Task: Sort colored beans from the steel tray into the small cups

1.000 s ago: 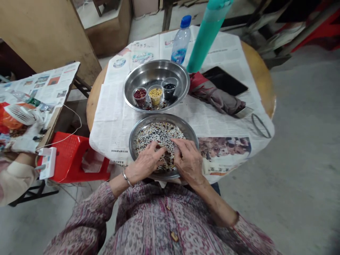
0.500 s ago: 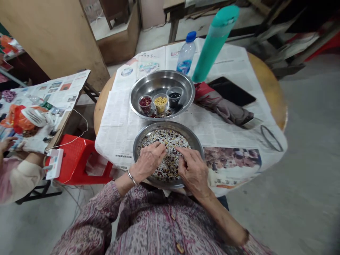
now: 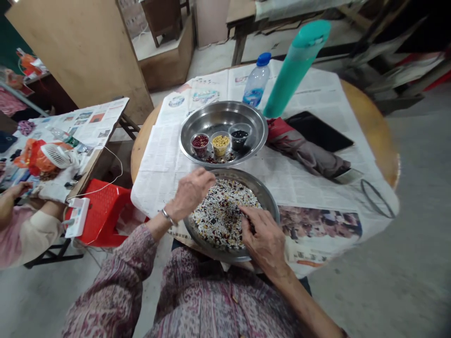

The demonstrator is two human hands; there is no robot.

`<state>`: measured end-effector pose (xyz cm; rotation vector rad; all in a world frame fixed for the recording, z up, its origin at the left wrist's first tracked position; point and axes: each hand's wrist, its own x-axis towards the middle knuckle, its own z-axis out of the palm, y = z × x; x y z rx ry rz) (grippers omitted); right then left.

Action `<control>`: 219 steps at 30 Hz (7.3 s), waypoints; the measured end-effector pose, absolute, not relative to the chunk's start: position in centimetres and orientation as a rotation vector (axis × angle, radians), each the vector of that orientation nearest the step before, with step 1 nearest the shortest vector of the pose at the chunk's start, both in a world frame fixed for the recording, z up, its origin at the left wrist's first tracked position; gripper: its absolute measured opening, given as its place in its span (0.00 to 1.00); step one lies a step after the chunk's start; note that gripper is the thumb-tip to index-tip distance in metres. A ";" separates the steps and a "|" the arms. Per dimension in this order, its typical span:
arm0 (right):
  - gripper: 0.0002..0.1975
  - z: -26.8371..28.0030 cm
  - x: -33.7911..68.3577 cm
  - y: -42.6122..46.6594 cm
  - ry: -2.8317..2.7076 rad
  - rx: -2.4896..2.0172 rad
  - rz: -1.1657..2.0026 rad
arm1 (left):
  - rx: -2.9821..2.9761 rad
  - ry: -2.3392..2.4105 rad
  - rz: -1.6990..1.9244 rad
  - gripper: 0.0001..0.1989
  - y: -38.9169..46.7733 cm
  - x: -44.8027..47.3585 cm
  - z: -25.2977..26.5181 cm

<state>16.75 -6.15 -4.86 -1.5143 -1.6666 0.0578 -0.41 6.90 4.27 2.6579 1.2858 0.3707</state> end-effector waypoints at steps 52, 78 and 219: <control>0.16 -4.5 16.6 -6.0 -1.593 -1.560 0.031 | 2.751 0.784 -0.071 0.09 3.5 0.9 1.7; 0.20 -5.3 16.4 -6.1 -1.576 -1.581 0.016 | 2.614 0.670 -0.049 0.07 -1.2 0.2 0.9; 0.11 -4.0 15.1 -1.2 -2.087 -1.278 0.647 | 2.856 1.069 0.806 0.11 -6.1 -2.3 -4.9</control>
